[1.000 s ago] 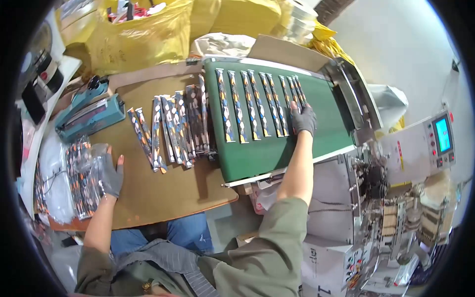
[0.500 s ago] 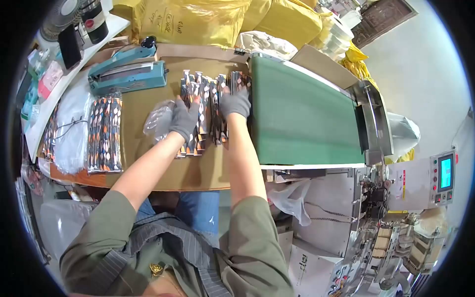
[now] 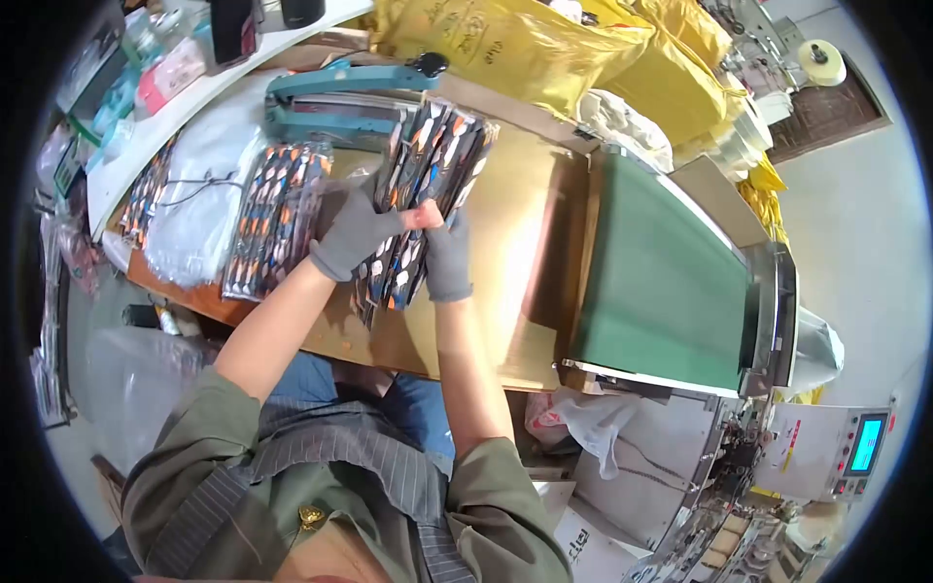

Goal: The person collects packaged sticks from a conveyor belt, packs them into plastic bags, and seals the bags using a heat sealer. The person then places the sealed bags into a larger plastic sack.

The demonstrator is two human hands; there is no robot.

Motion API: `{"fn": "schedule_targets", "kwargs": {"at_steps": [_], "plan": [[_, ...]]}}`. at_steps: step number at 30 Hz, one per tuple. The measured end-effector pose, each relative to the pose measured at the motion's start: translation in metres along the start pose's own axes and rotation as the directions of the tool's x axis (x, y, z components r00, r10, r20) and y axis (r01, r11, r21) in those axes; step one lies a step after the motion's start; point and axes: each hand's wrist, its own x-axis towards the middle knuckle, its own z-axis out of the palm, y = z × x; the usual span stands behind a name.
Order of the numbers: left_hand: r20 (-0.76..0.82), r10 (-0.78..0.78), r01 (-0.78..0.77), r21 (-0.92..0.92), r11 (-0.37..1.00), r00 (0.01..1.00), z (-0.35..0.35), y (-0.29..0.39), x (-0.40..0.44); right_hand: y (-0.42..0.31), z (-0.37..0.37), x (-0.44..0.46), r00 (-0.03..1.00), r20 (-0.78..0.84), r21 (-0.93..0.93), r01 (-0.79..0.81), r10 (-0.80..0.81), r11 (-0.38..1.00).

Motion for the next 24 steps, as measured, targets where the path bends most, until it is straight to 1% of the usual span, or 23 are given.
{"fn": "schedule_targets", "kwargs": {"at_steps": [1, 2, 3, 4, 6, 7, 8, 9, 10, 11, 12, 13, 14, 15, 16, 17, 18, 19, 20, 22, 24], "plan": [[0.057, 0.05, -0.047, -0.054, 0.997, 0.997, 0.005, 0.032, -0.013, -0.033, 0.03, -0.013, 0.991, 0.006, 0.006, 0.135, -0.135, 0.991], [0.114, 0.104, -0.092, -0.109, 0.99, 0.988, 0.007, 0.057, -0.023, -0.046, 0.032, -0.02, 0.986, 0.065, -0.084, 0.156, -0.151, 0.984], [0.152, 0.068, -0.055, -0.086, 0.995, 0.986, 0.002, 0.067, -0.03, -0.061, 0.038, -0.026, 0.973, 0.176, -0.105, 0.172, -0.151, 0.98], [0.166, 0.144, -0.147, 0.002, 0.989, 0.976, -0.005, 0.064, -0.033, -0.073, 0.041, -0.03, 0.946, 0.287, -0.122, 0.192, -0.15, 0.974], [0.171, 0.3, -0.328, 0.168, 0.93, 0.938, -0.015, 0.064, -0.041, -0.094, 0.048, -0.036, 0.885, 0.457, -0.203, 0.199, -0.087, 0.959], [0.165, 0.303, -0.33, 0.172, 0.928, 0.939, -0.019, 0.064, -0.045, -0.094, 0.051, -0.044, 0.897, 0.422, -0.173, 0.22, -0.13, 0.96], [0.252, 0.251, -0.314, 0.252, 0.915, 0.935, -0.022, 0.064, -0.048, -0.093, 0.055, -0.054, 0.907, 0.385, -0.145, 0.244, -0.173, 0.959], [0.332, 0.188, -0.3, 0.33, 0.895, 0.924, -0.024, 0.061, -0.054, -0.096, 0.066, -0.064, 0.91, 0.367, -0.183, 0.272, -0.191, 0.945], [0.333, 0.184, -0.297, 0.328, 0.897, 0.925, -0.026, 0.051, -0.064, -0.088, 0.074, -0.07, 0.903, 0.371, -0.189, 0.302, -0.217, 0.934], [0.318, 0.181, -0.31, 0.419, 0.853, 0.931, -0.029, 0.036, -0.073, -0.079, 0.078, -0.079, 0.923, 0.331, -0.255, 0.288, -0.197, 0.923], [0.332, 0.196, -0.349, 0.502, 0.792, 0.923, -0.03, 0.034, -0.073, -0.077, 0.082, -0.084, 0.937, 0.278, -0.32, 0.297, -0.211, 0.899], [0.323, 0.259, -0.403, 0.545, 0.735, 0.91, -0.028, 0.044, -0.083, -0.091, 0.099, -0.101, 0.975, 0.196, -0.243, 0.152, -0.105, 0.958], [0.333, 0.328, -0.466, 0.567, 0.68, 0.884, -0.027, 0.055, -0.103, -0.101, 0.117, -0.124, 0.994, 0.11, -0.145, 0.022, -0.006, 0.989], [0.332, -0.039, -0.1, 0.393, 0.914, 0.942, -0.027, 0.072, -0.125, -0.096, 0.119, -0.133, 0.972, 0.114, -0.288, 0.231, -0.206, 0.929], [0.331, -0.071, 0.063, 0.035, 0.997, 0.941, -0.02, 0.072, -0.142, -0.093, 0.115, -0.136, 0.913, 0.21, -0.452, 0.407, -0.348, 0.794], [0.3, -0.078, 0.141, -0.196, 0.97, 0.951, -0.001, 0.085, -0.156, -0.097, 0.114, -0.137, 0.863, 0.272, -0.489, 0.506, -0.426, 0.711], [0.392, -0.052, 0.217, -0.391, 0.894, 0.918, 0.006, 0.069, -0.163, -0.101, 0.111, -0.137, 0.809, 0.348, -0.525, 0.586, -0.473, 0.617], [0.48, -0.025, 0.322, -0.547, 0.773, 0.877, 0.014, 0.053, -0.17, -0.102, 0.104, -0.133, 0.899, 0.395, -0.501, 0.383, -0.188, 0.776], [0.467, -0.015, 0.351, -0.643, 0.681, 0.884, 0.018, 0.037, -0.183, -0.102, 0.095, -0.13, 0.885, 0.452, -0.471, 0.128, 0.114, 0.873], [0.452, -0.114, 0.381, -0.56, 0.735, 0.885, -0.012, -0.003, -0.193, -0.073, 0.091, -0.126, 0.814, 0.541, -0.335, -0.022, 0.212, 0.942], [0.325, -0.217, 0.346, -0.418, 0.84, 0.92, -0.027, -0.005, -0.199, -0.061, 0.089, -0.146, 0.893, 0.406, -0.133, -0.154, 0.195, 0.979]]}}
